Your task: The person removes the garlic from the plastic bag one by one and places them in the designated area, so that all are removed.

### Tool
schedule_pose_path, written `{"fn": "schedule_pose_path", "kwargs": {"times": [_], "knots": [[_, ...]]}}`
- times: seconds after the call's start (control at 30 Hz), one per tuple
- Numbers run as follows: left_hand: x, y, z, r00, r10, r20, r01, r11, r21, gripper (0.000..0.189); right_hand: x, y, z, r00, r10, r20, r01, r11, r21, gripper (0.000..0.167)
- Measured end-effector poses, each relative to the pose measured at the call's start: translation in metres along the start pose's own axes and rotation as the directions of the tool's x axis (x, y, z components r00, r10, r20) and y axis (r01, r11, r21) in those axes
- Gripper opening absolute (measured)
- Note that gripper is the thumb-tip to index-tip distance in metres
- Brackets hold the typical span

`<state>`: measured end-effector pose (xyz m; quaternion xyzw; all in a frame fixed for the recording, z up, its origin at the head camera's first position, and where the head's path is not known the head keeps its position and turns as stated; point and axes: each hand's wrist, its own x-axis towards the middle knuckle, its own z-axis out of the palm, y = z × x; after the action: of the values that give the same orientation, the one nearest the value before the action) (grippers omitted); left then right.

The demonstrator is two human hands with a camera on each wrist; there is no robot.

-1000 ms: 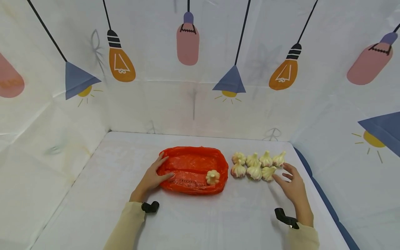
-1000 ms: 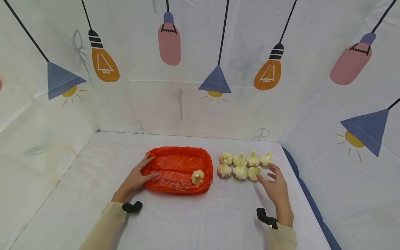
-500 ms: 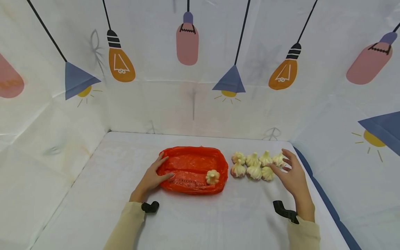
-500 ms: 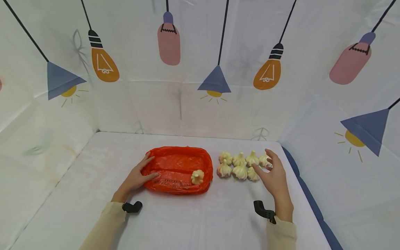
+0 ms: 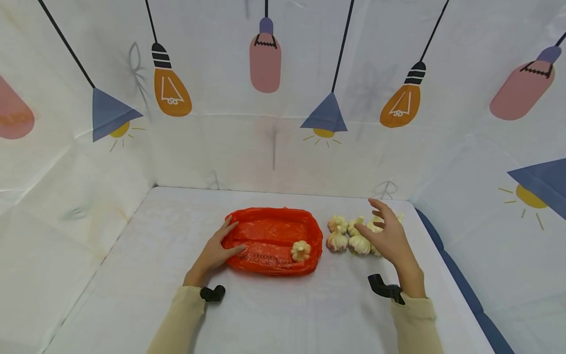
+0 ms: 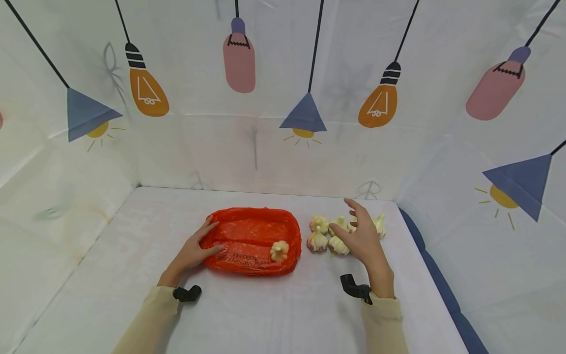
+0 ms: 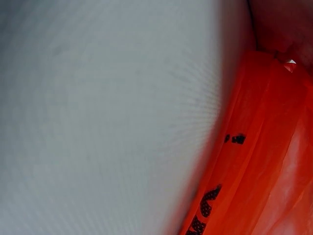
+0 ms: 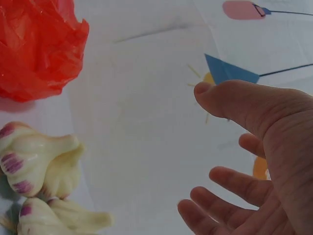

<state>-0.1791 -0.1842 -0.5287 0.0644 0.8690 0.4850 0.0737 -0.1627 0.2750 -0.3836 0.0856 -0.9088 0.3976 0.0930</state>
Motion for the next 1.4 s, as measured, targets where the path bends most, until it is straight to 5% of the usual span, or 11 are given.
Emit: {"fn": "schedule_pose_path", "kwargs": {"times": [0.6, 0.97, 1.4], "knots": [[0.0, -0.004, 0.0, 1.0, 0.004, -0.01, -0.004, 1.0, -0.014, 0.089, 0.04, -0.064, 0.051, 0.968, -0.15, 0.2, 0.145, 0.989, 0.043, 0.078], [-0.002, -0.001, 0.0, 0.999, 0.025, -0.023, -0.026, 0.999, -0.034, 0.09, 0.061, -0.09, 0.095, 0.903, -0.21, 0.376, 0.207, 0.977, 0.049, 0.076], [0.0, 0.002, 0.0, 1.0, -0.003, -0.006, 0.003, 0.999, -0.032, 0.091, 0.061, -0.064, 0.114, 0.82, -0.124, 0.559, 0.17, 0.985, -0.031, 0.066]]}}
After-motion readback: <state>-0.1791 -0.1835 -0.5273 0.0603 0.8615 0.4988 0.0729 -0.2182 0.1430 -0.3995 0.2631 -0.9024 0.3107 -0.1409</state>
